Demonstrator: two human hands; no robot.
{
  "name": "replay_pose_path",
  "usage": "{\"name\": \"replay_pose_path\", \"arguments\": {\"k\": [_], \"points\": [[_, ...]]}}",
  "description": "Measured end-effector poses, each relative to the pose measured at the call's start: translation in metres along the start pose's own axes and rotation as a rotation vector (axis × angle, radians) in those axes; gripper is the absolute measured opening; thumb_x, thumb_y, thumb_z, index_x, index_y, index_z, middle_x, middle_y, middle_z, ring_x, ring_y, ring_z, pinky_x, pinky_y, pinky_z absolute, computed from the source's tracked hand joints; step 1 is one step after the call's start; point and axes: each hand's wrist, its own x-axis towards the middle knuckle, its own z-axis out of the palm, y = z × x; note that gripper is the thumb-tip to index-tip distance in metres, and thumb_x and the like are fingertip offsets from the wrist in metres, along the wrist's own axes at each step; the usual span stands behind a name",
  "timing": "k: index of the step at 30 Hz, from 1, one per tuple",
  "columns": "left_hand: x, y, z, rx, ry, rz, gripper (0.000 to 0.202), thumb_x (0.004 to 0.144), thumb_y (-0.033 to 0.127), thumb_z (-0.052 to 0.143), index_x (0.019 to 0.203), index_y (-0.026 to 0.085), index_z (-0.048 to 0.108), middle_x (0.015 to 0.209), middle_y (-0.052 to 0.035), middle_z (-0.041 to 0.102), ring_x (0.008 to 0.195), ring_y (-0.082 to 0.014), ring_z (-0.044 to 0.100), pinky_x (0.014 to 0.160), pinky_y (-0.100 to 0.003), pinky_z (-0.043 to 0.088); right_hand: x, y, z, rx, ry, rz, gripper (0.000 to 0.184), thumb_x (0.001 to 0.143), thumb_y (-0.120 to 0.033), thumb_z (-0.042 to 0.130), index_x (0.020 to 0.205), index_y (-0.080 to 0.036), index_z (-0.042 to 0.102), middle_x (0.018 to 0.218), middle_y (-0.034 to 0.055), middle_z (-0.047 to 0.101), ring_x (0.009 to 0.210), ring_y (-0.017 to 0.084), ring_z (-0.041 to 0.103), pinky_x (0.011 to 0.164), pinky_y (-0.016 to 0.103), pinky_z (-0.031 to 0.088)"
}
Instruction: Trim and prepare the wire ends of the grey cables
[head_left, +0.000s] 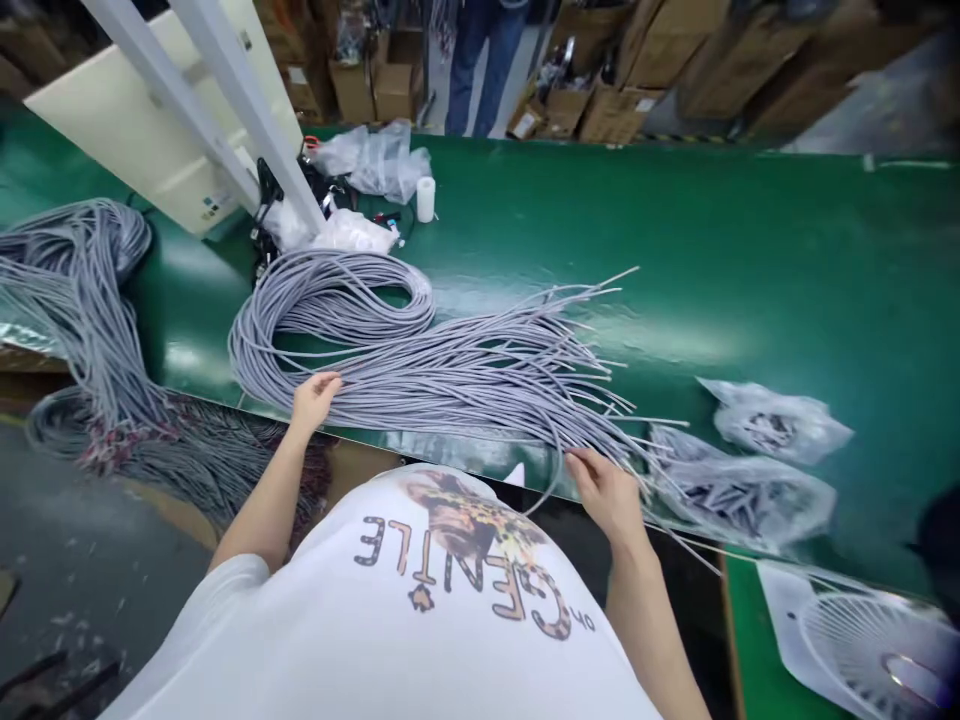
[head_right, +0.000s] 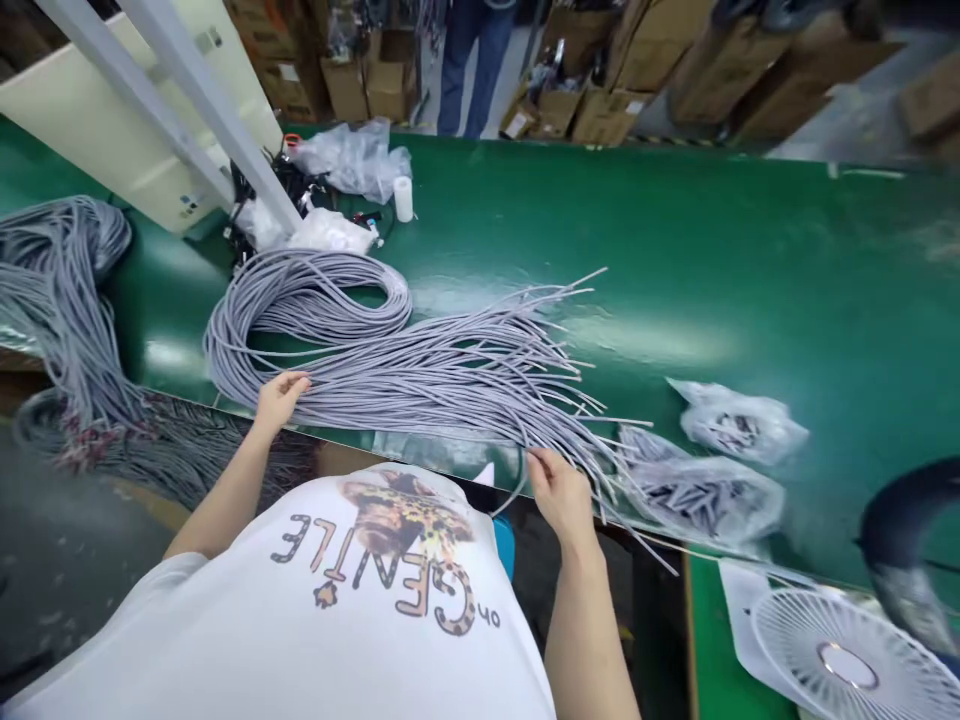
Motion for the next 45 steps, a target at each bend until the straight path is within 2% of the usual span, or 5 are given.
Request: {"name": "replay_pose_path", "arguments": {"k": [7, 17, 25, 40, 45], "points": [[0.0, -0.028, -0.036, -0.127, 0.107, -0.043, 0.03, 0.068, 0.03, 0.065, 0.089, 0.009, 0.064, 0.072, -0.0028, 0.065, 0.065, -0.0118, 0.062, 0.087, -0.038, 0.052, -0.004, -0.048, 0.016, -0.131, -0.228, -0.033, 0.028, 0.088, -0.028, 0.047, 0.103, -0.02, 0.068, 0.104, 0.0083, 0.073, 0.094, 0.021, 0.067, 0.081, 0.028, 0.047], [0.052, 0.024, 0.031, -0.08, -0.118, 0.058, 0.031, 0.062, 0.026, 0.071, 0.088, 0.008, 0.068, 0.073, -0.0028, 0.065, 0.063, -0.0119, 0.063, 0.094, -0.046, 0.05, -0.038, -0.003, 0.033, -0.094, -0.194, 0.293, 0.026, 0.09, -0.025, 0.047, 0.102, -0.02, 0.069, 0.089, 0.0056, 0.074, 0.087, 0.021, 0.066, 0.071, 0.025, 0.042], [0.077, 0.037, 0.066, 0.064, -0.271, 0.132, 0.04, 0.065, 0.032, 0.07, 0.096, 0.007, 0.069, 0.079, -0.0075, 0.068, 0.07, -0.0149, 0.065, 0.093, -0.045, 0.051, -0.02, 0.009, 0.043, -0.028, -0.167, 0.387, 0.026, 0.09, -0.027, 0.047, 0.105, -0.023, 0.068, 0.098, 0.0046, 0.073, 0.091, 0.019, 0.065, 0.072, 0.024, 0.042], [0.102, 0.038, 0.066, 0.166, -0.297, 0.078, 0.038, 0.065, 0.034, 0.069, 0.094, 0.009, 0.069, 0.08, -0.0079, 0.069, 0.073, -0.0186, 0.067, 0.095, -0.048, 0.049, 0.023, -0.013, 0.062, 0.085, -0.23, 0.301, 0.024, 0.087, -0.024, 0.051, 0.099, -0.022, 0.071, 0.09, 0.0026, 0.073, 0.083, 0.018, 0.065, 0.073, 0.024, 0.044], [0.101, 0.031, 0.057, 0.192, -0.238, 0.027, 0.041, 0.063, 0.035, 0.069, 0.095, 0.01, 0.069, 0.078, -0.0071, 0.069, 0.075, -0.0208, 0.067, 0.094, -0.049, 0.049, 0.033, 0.0, 0.041, 0.095, -0.067, 0.307, 0.024, 0.088, -0.03, 0.05, 0.096, -0.022, 0.07, 0.093, 0.0025, 0.072, 0.087, 0.017, 0.063, 0.079, 0.024, 0.045]]}}
